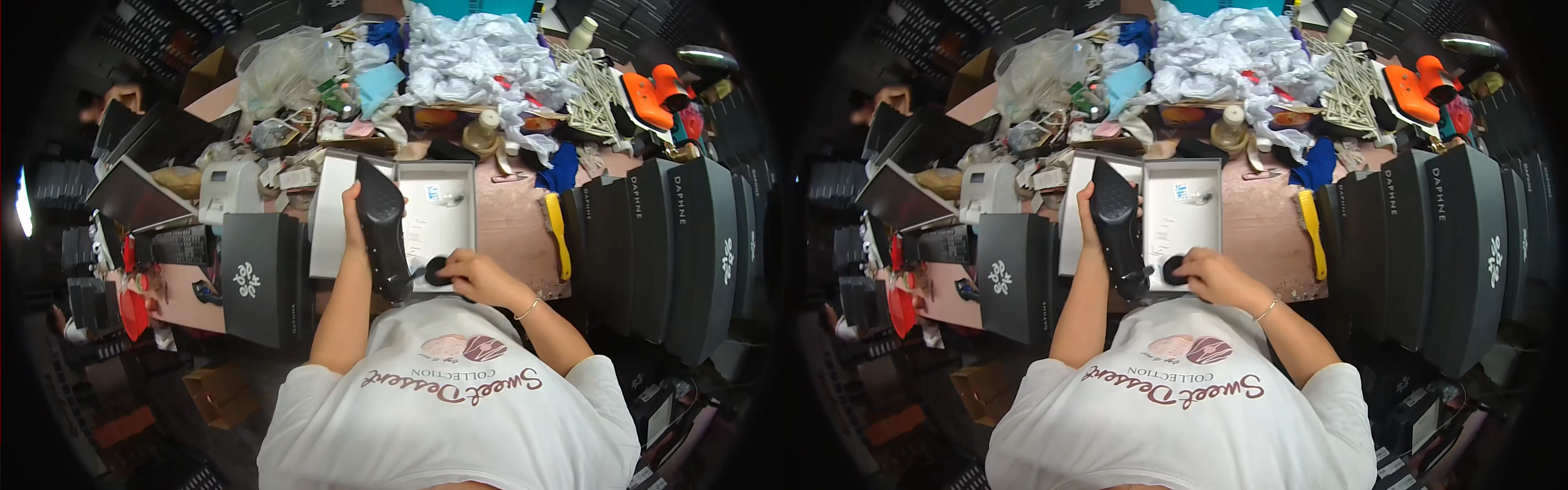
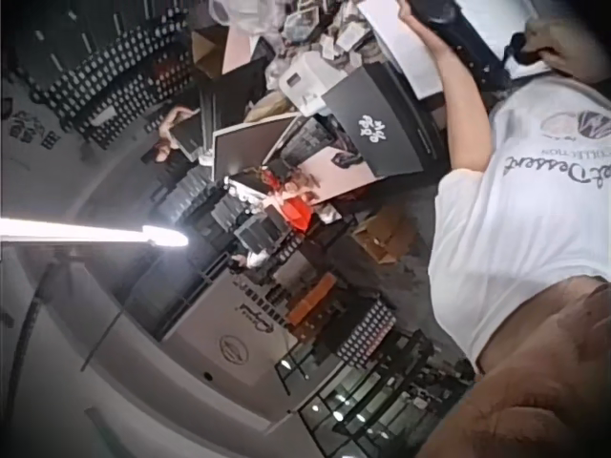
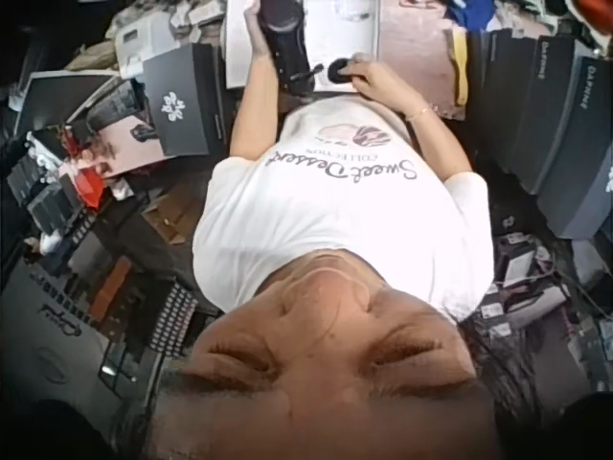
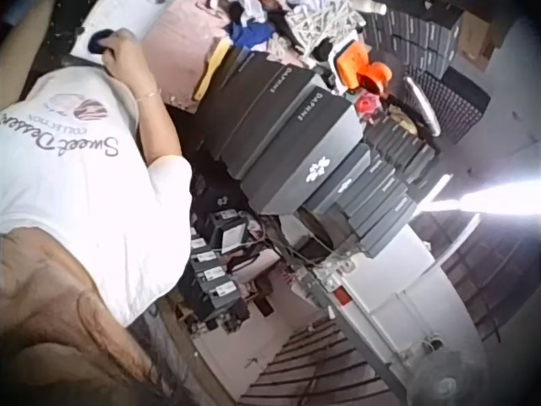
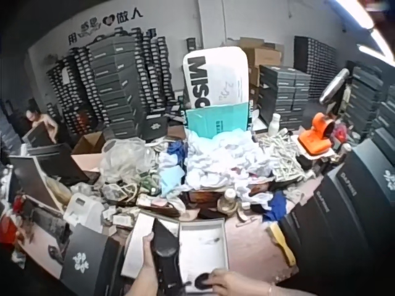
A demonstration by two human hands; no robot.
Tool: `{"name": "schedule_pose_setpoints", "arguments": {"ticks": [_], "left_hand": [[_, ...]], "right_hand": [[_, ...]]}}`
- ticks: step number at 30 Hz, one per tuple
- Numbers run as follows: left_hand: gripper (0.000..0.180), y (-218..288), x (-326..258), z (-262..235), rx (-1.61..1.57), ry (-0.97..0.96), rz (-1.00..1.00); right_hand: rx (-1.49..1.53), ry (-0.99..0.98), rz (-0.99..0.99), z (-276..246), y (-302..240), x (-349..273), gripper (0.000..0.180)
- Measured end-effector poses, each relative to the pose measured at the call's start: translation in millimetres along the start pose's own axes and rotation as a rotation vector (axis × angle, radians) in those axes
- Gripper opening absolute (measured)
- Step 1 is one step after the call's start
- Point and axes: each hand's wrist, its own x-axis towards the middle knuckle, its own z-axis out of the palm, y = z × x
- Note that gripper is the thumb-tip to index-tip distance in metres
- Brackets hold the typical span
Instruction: Packing black high-heeled shoes into a branded box after applying an identification label.
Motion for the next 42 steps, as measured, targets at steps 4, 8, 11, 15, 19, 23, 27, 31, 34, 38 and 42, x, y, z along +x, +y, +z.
{"name": "schedule_pose_setpoints", "arguments": {"ticks": [4,8,11,15,19,23,27,31,34,38,42], "left_hand": [[0.064,-26,0,11,0.515,0.203,0.071],[0.074,-10,-18,-31,1.501,0.424,0.582],[0.075,-28,-23,-114,1.358,0.439,-0.045],[0.059,-41,-31,-119,0.803,0.389,-0.011],[0.027,2,-57,-89,0.304,0.328,-0.174],[0.036,9,-70,-72,0.099,0.056,-0.187],[0.034,-25,-71,-53,-0.247,-0.524,-0.443],[0.037,-43,-92,-28,-0.086,-0.386,-0.809],[0.044,-75,-92,-26,-0.035,-0.628,-0.796],[0.037,-75,-80,-26,0.022,-0.906,-1.039],[0.057,-81,-94,-32,-0.079,-0.606,-0.807]], "right_hand": [[0.068,0.383,0.169,-43,36,-13,0.027],[0.124,0.501,0.247,-45,55,-17,0.029],[0.197,0.507,0.241,-35,54,-7,0.029],[0.240,0.490,0.171,-30,32,21,0.028],[0.315,0.436,0.188,-28,26,20,0.028],[0.377,0.440,0.187,-15,20,21,0.029],[0.076,0.501,-0.165,-22,-24,37,0.035],[-0.143,0.231,-0.605,-7,-53,42,0.037],[-0.188,0.344,-0.495,0,-58,69,0.019],[-0.104,0.445,-0.439,0,-64,73,0.017],[-0.278,0.381,-0.510,17,-72,40,0.014]]}}
